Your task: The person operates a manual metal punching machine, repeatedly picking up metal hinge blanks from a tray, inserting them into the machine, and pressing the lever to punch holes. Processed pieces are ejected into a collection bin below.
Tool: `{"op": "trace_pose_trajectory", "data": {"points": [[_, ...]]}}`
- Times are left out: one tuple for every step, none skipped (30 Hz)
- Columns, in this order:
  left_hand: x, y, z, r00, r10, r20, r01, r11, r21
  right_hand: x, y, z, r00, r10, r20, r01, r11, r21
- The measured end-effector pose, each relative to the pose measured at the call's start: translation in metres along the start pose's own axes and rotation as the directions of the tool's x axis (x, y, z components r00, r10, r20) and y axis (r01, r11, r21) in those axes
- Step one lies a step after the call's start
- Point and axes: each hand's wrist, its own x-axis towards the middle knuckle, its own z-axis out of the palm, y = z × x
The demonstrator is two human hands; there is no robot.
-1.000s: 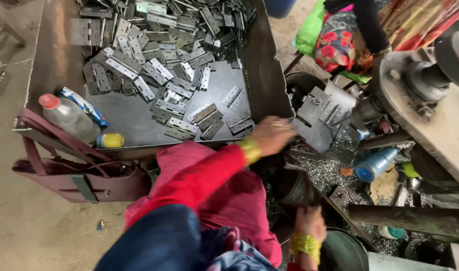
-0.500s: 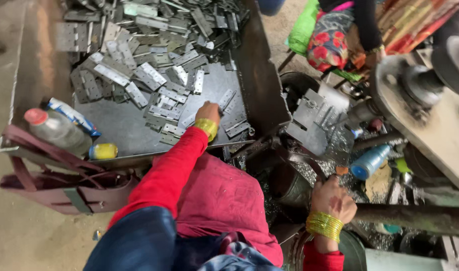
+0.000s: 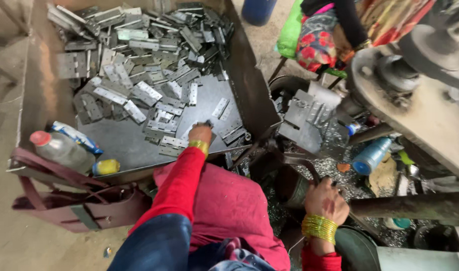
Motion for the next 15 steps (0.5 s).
{"op": "trace_pose_trajectory", "data": {"points": [[0.003, 0.003, -0.001, 0.997, -0.069, 0.025, 0.070, 0.997, -0.035, 0.003, -0.002, 0.000, 1.000, 0.001, 0.009, -0.001, 1.000, -0.008], [0.008, 0.004, -0.003, 0.990, -0.134, 0.040, 0.136, 0.988, -0.070, 0.006, -0.004, -0.001, 1.000, -0.003, 0.011, 0.003, 1.000, -0.002], [0.012, 0.005, -0.002, 0.992, -0.127, 0.007, 0.127, 0.988, -0.090, 0.011, -0.007, -0.003, 1.000, 0.000, 0.011, 0.000, 1.000, -0.005], [0.015, 0.003, -0.003, 0.991, -0.131, -0.037, 0.126, 0.986, -0.104, 0.018, -0.011, -0.004, 1.000, -0.003, 0.014, 0.003, 1.000, -0.008], [0.018, 0.002, -0.007, 0.993, -0.107, -0.045, 0.106, 0.994, -0.025, 0.027, -0.015, -0.005, 1.000, -0.012, 0.007, 0.012, 1.000, -0.005], [0.019, -0.002, -0.011, 0.990, -0.137, 0.033, 0.140, 0.984, -0.109, 0.034, -0.019, -0.006, 1.000, -0.023, 0.008, 0.023, 1.000, -0.002], [0.020, -0.005, -0.015, 0.981, -0.157, 0.115, 0.177, 0.965, -0.194, 0.043, -0.026, -0.006, 1.000, -0.024, 0.012, 0.024, 1.000, -0.011], [0.021, -0.008, -0.018, 0.962, -0.249, 0.110, 0.269, 0.930, -0.250, 0.048, -0.027, -0.007, 0.999, -0.031, 0.011, 0.031, 0.999, -0.010], [0.020, -0.009, -0.021, 0.973, -0.228, 0.042, 0.230, 0.931, -0.282, 0.052, -0.029, -0.007, 0.999, -0.035, 0.016, 0.035, 0.999, -0.013], [0.021, -0.009, -0.024, 0.979, -0.202, -0.023, 0.185, 0.932, -0.312, 0.056, -0.028, -0.008, 0.999, -0.045, 0.020, 0.046, 0.999, -0.016], [0.019, -0.006, -0.026, 0.984, -0.163, -0.066, 0.128, 0.919, -0.372, 0.059, -0.031, -0.008, 0.998, -0.053, 0.023, 0.054, 0.998, -0.018], [0.015, 0.000, -0.027, 0.986, -0.121, -0.110, 0.063, 0.902, -0.428, 0.061, -0.031, -0.010, 0.998, -0.062, 0.024, 0.062, 0.998, -0.016], [0.022, 0.011, -0.032, 0.967, -0.161, 0.200, 0.241, 0.834, -0.495, 0.062, -0.034, -0.011, 0.997, -0.068, 0.026, 0.068, 0.998, -0.006], [0.022, 0.024, -0.035, 0.953, -0.093, 0.287, 0.248, 0.783, -0.570, 0.063, -0.037, -0.012, 0.997, -0.072, 0.030, 0.072, 0.997, -0.003], [0.021, 0.044, -0.037, 0.942, 0.008, 0.336, 0.223, 0.733, -0.643, 0.063, -0.042, -0.013, 0.996, -0.080, 0.034, 0.080, 0.997, -0.003]]}}
